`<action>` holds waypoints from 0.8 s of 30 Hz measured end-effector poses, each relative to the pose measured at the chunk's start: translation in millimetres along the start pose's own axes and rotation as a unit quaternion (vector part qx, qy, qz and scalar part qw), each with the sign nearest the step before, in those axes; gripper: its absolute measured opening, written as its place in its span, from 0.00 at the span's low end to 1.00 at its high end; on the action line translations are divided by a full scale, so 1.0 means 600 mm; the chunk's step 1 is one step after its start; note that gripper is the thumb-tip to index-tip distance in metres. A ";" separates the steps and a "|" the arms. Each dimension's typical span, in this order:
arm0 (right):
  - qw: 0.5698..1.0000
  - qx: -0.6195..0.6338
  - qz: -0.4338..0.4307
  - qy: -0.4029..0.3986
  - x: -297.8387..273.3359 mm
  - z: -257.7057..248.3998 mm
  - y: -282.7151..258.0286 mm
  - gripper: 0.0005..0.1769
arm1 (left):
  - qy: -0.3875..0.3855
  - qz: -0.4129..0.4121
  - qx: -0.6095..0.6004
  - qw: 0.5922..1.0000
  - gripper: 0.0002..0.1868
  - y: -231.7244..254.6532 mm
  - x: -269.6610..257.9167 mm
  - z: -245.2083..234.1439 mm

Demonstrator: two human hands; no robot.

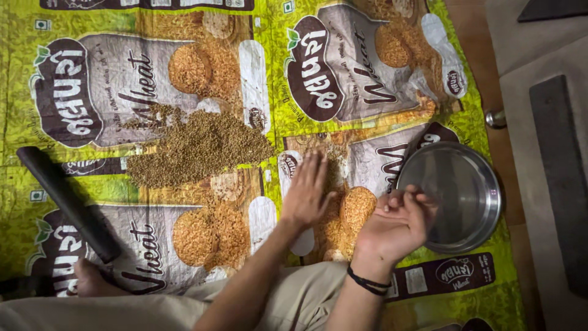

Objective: The person sits on the floor and uses a cylindrical rolling pin to crush a pile of grains spread on a patterned mat. They repeatedly roll the pin over the grains and use their hands to gather and redistribute the pile.

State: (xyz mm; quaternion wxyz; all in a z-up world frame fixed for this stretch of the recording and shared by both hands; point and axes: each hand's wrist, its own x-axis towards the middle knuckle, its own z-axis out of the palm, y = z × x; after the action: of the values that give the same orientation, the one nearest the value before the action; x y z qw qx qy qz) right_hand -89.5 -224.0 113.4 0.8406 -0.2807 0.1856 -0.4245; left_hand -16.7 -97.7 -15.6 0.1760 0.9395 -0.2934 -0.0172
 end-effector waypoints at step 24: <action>0.883 -0.424 -0.006 -0.201 0.004 0.007 0.140 0.15 | -0.012 -0.107 -0.244 0.964 0.27 -0.182 -0.122 -0.225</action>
State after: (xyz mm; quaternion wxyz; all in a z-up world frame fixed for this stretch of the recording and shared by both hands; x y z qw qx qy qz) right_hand -34.6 -184.5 63.8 0.6578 -0.6911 0.1732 -0.2443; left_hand 0.9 70.1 68.4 0.3933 0.8939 -0.1800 -0.1180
